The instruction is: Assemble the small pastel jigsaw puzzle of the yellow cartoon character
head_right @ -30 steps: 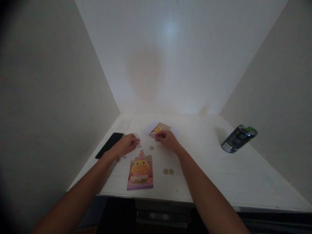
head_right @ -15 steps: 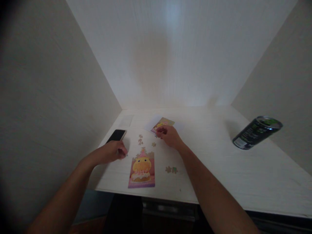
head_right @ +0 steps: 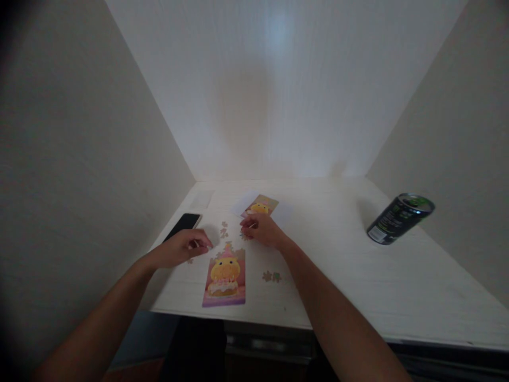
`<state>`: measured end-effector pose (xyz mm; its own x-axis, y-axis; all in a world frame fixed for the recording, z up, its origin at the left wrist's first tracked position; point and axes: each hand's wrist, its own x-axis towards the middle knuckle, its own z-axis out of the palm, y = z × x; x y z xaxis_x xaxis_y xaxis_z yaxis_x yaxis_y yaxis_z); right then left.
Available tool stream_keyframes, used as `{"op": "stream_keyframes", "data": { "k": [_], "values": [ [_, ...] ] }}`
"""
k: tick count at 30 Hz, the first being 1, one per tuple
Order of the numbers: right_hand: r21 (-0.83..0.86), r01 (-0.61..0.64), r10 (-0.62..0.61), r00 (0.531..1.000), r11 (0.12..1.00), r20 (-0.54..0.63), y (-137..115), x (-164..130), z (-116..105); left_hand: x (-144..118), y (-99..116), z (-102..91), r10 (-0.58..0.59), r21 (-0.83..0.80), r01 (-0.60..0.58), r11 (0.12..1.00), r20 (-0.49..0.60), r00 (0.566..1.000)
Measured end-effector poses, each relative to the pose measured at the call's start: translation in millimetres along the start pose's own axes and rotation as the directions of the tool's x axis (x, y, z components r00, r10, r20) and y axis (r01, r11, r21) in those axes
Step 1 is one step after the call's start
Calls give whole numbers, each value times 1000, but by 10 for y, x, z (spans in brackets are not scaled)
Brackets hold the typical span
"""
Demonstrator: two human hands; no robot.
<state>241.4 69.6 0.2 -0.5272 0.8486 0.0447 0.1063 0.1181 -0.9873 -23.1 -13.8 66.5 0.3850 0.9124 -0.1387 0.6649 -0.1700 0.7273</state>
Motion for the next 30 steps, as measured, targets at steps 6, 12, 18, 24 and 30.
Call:
{"op": "stream_keyframes", "data": {
  "k": [6, 12, 18, 24, 30],
  "values": [
    [60, -1, 0, 1000, 998, 30, -35, -35, 147, 256, 68, 322, -59, -273, 30, 962, -101, 993],
    [7, 79, -79, 993, 997, 84, 26, -5, 214, 361, 42, 464, -129, -404, 73, 912, -113, 985],
    [21, 94, -96, 991, 995, 98, 93, 22, 237, 351, 37, 461, -144, -451, 76, 889, -118, 982],
    [80, 63, -70, 993, 995, 96, 46, 7, 245, 352, 45, 526, -131, -457, 31, 889, -188, 973],
    [141, 79, -83, 996, 987, 23, -53, -19, 280, 369, 68, 543, -106, -419, -4, 908, -239, 965]
  ]
}}
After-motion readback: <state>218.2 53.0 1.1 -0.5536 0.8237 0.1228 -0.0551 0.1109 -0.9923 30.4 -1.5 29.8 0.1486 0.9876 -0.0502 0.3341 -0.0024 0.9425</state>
